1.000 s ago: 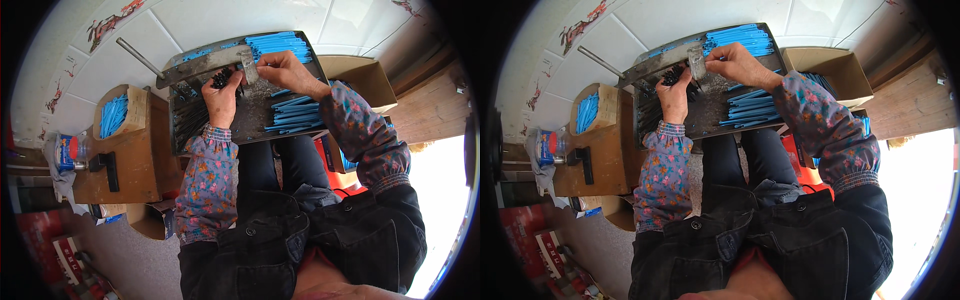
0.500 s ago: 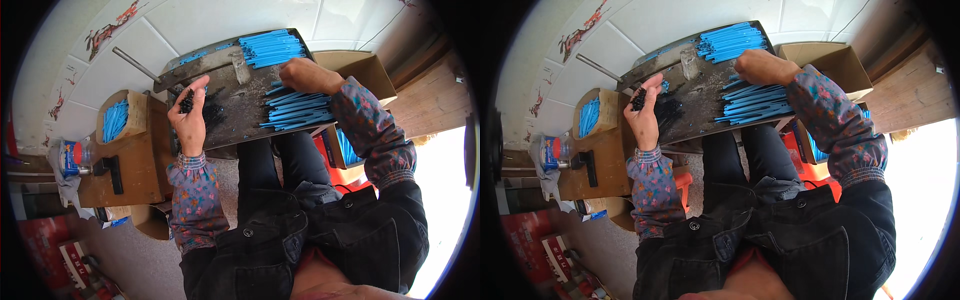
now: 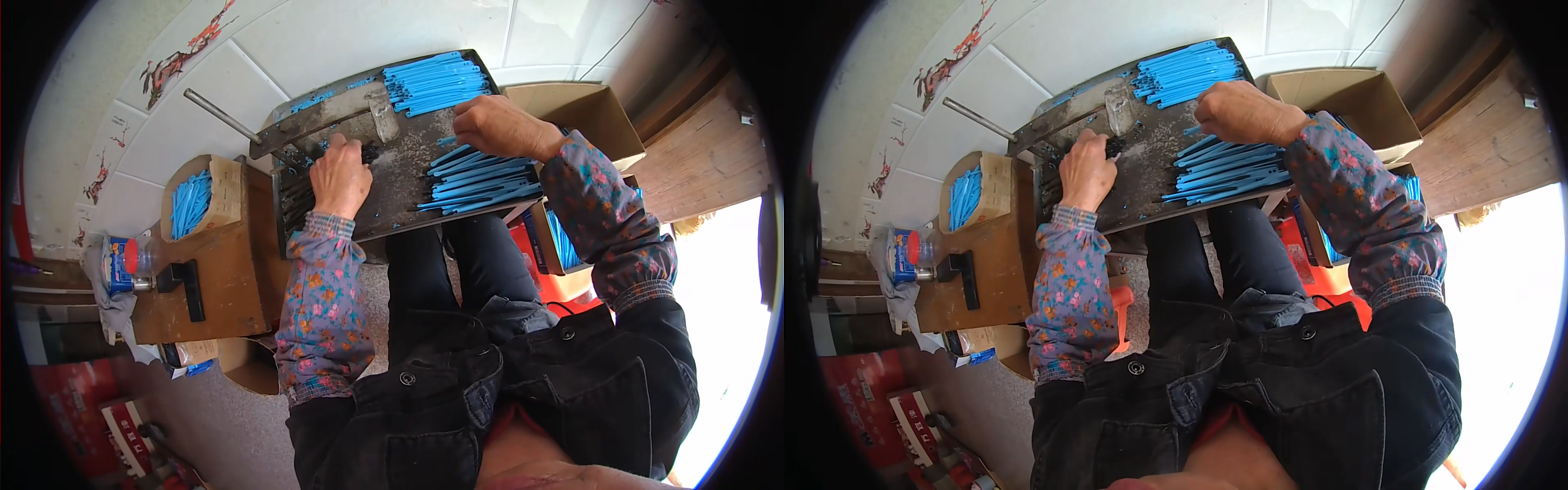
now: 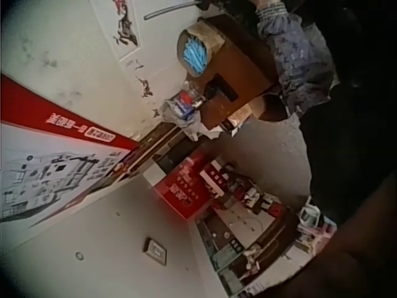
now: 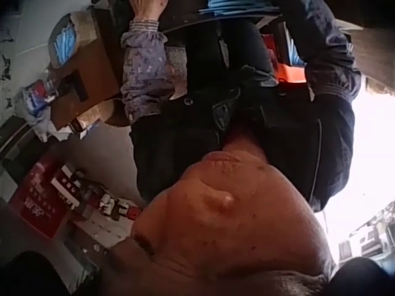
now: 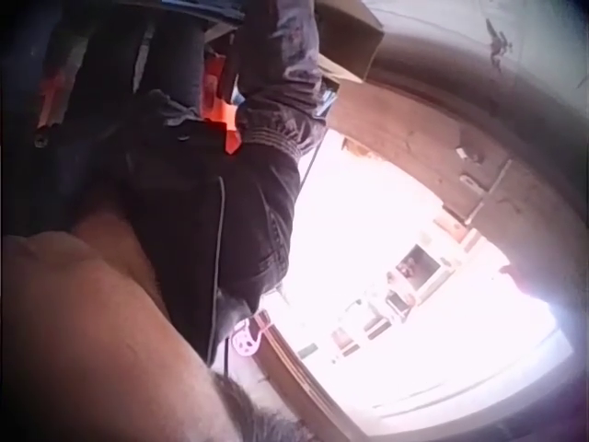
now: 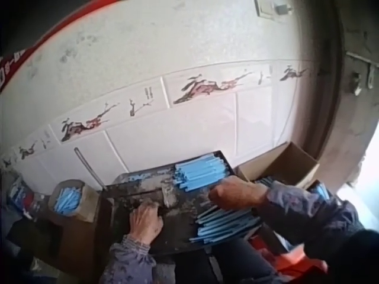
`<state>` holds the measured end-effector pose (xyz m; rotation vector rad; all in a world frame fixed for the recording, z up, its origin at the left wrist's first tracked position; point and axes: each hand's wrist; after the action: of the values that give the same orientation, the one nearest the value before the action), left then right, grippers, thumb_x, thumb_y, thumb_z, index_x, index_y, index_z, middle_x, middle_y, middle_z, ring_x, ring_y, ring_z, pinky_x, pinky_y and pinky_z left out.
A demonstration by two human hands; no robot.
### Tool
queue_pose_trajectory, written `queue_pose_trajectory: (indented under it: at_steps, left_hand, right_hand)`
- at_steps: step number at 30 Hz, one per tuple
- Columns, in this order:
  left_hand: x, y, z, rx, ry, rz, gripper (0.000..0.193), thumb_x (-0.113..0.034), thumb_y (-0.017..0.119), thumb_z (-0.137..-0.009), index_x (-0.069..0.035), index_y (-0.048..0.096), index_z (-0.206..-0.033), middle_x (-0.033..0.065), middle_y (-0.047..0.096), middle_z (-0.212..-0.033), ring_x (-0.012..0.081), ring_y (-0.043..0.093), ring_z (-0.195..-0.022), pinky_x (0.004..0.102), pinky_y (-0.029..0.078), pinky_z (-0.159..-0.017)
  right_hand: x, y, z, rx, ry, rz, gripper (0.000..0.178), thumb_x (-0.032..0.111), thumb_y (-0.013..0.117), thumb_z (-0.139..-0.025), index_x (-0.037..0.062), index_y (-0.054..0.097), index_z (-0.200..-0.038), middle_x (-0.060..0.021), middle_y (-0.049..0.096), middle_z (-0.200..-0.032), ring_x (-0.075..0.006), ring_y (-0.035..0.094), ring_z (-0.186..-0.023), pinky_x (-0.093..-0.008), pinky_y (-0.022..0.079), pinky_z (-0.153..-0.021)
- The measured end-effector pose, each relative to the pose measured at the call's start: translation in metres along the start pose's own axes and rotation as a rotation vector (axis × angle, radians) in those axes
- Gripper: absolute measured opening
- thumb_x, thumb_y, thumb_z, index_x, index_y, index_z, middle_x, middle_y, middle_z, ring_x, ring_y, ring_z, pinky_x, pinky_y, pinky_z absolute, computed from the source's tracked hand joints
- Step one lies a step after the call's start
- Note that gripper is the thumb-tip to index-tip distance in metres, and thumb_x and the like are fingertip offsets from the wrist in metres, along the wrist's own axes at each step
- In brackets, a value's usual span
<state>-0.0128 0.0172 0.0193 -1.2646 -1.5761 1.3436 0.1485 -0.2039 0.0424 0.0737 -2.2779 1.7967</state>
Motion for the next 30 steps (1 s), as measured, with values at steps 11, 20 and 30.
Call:
queue_pose_trajectory:
  at_steps: [11,20,30]
  left_hand:
    - [-0.027,0.021,0.001,-0.361,-0.290,1.582,0.009,-0.005,0.064,-0.087,0.000,0.064,-0.094,-0.0009,0.061,-0.082,0.0087,0.055,-0.070,0.0248,0.045,-0.065]
    - [-0.025,0.026,-0.011,-0.485,-0.242,1.646,0.006,-0.004,0.067,-0.085,0.000,0.065,-0.088,-0.0012,0.063,-0.079,0.0065,0.055,-0.072,0.0237,0.045,-0.065]
    - [-0.023,0.022,-0.009,-0.329,-0.185,1.603,0.014,-0.008,0.065,-0.088,0.003,0.066,-0.095,0.0019,0.064,-0.079,0.0088,0.058,-0.069,0.0241,0.047,-0.067]
  right_hand:
    - [0.028,0.009,-0.032,-0.355,-0.006,-0.454,0.011,0.008,0.064,-0.086,-0.0021,0.066,-0.090,-0.0099,0.057,-0.075,-0.0209,0.055,-0.063,-0.0322,0.044,-0.057]
    - [0.028,0.029,-0.061,-0.405,0.191,-0.729,0.011,0.007,0.064,-0.086,-0.0041,0.064,-0.087,-0.0071,0.055,-0.072,-0.0152,0.051,-0.061,-0.0301,0.042,-0.056]
    - [-0.008,-0.006,-0.038,0.031,0.178,-0.440,0.009,0.007,0.065,-0.080,-0.0005,0.066,-0.085,-0.0093,0.059,-0.077,-0.0225,0.057,-0.069,-0.0328,0.046,-0.063]
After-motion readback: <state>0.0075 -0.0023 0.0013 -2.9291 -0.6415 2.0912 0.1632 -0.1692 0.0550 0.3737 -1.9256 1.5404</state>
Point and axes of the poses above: each hand's wrist, its own z-axis away from the middle knuckle, its own y-axis out of the palm, x = y × z
